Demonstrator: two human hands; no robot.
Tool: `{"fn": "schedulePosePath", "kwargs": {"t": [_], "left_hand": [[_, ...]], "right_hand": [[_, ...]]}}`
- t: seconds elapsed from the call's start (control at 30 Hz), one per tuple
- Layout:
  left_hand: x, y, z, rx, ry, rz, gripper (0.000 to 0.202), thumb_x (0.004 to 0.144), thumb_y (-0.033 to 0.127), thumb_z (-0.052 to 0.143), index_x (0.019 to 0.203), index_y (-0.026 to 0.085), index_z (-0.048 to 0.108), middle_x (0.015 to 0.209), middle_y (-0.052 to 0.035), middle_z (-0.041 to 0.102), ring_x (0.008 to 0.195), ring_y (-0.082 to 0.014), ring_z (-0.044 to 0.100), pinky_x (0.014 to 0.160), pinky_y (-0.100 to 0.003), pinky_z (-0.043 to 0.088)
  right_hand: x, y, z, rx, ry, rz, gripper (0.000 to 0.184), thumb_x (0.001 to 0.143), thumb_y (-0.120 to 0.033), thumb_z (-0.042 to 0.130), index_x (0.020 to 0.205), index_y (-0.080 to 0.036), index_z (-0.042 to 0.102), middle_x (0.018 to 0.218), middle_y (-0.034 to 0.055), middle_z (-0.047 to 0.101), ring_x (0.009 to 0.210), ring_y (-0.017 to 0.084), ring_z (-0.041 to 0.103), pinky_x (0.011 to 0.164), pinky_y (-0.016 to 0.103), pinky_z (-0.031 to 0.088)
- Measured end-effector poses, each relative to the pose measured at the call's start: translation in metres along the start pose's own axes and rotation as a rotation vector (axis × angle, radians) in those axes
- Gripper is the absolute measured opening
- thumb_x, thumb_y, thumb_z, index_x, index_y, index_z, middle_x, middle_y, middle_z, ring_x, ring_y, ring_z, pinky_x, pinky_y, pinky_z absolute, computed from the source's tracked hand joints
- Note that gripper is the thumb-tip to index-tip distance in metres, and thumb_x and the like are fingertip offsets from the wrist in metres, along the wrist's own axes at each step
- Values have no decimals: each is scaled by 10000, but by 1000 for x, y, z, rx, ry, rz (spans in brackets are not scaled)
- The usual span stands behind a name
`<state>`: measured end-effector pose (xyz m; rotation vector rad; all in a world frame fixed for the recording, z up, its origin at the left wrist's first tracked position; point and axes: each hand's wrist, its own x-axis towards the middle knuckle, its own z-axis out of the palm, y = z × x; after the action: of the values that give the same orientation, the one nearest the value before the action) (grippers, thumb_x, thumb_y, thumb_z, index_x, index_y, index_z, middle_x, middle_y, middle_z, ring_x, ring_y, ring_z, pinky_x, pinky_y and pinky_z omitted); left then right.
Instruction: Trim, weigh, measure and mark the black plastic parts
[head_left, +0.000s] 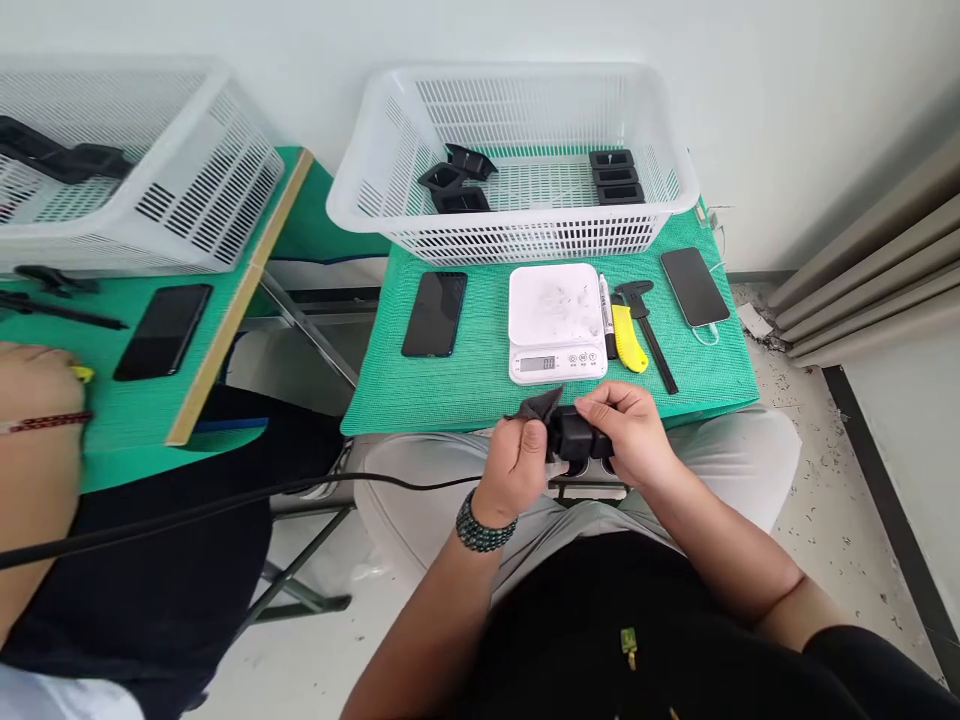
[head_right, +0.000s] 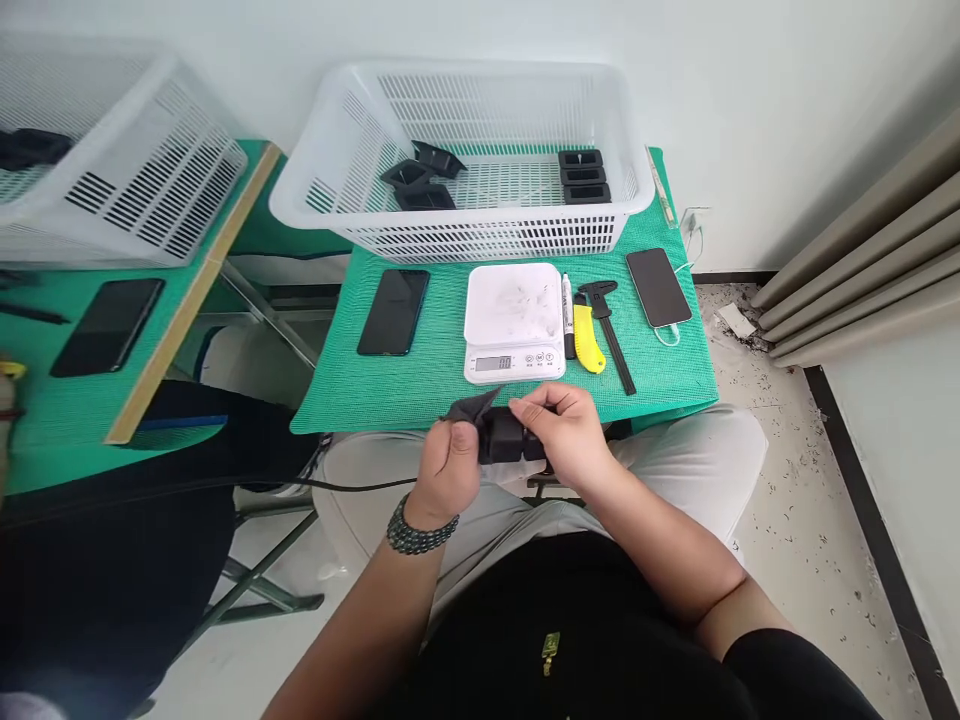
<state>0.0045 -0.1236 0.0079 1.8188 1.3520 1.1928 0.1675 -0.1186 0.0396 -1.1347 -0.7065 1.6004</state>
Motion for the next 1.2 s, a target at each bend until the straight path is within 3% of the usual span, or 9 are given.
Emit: {"fn": "schedulePosePath", "kwargs": {"t": [0.17,0.53,0.67,0.73,0.83,0.93,1.0,1.07,1.2], "left_hand": [[0,1,1,-10,-86,-16,651,1026,681,306,580,239,476,528,-41,493,526,-194,501,542,-366,422],[1,5,-1,-63,-57,-99,679,1001,755,274,621,241,503,543,-35,479,547,-195,488,559,-366,438],[13,0,-8,-16,-95,-107,685,1008,744,294,595,230,476,506,-12,452,487,-157,427,504,-337,355],[21,-5,-14,-34,-27,-132,690,1003,756,301,604,224,485,520,-15,466,488,-149,430,504,-332,342],[26,-10,-16,-162,55,-198,699,981,792,285,609,230,471,547,-28,465,500,-151,426,499,-332,357],[17,-12,-10,-284,-30,-259,676,952,815,351,675,224,524,567,-25,474,507,-153,438,488,-324,372],[9,-11,-5,-335,-86,-272,653,942,816,393,788,211,584,588,-18,503,526,-157,469,501,-320,400],[5,-9,-2,-315,-101,-241,654,947,814,385,845,205,600,622,-23,541,569,-169,510,539,-327,439],[15,-2,-1,-72,-50,-120,658,982,777,339,646,228,475,567,-13,502,538,-157,471,529,-324,388]], "right_hand": [[-1,0,-2,-100,-97,31,359,649,-450,870,555,-198,632,519,-35,543,489,96,402,477,248,299],[-2,4,-2,-4,-12,1,347,688,-463,849,570,-210,643,519,-41,551,488,101,429,475,243,341],[-7,11,-4,-166,-323,130,341,645,-431,895,549,-194,669,485,-44,557,458,85,411,450,220,306],[-9,15,-4,-175,-404,181,310,635,-401,908,570,-185,695,507,-38,587,476,86,440,463,213,328],[-3,15,-8,85,-132,150,305,644,-391,907,610,-188,682,569,-37,622,521,93,502,505,213,396],[8,9,-12,383,160,152,297,659,-364,910,686,-205,661,657,-37,663,588,127,584,556,245,487],[13,7,-14,493,255,163,270,685,-333,901,755,-215,669,740,-29,704,649,151,631,589,271,527],[11,9,-11,524,245,161,262,703,-326,900,778,-211,677,774,-22,716,670,149,632,606,267,528],[-2,23,1,458,74,197,338,672,-403,935,734,-194,677,693,-16,670,622,136,577,584,246,483]]}}
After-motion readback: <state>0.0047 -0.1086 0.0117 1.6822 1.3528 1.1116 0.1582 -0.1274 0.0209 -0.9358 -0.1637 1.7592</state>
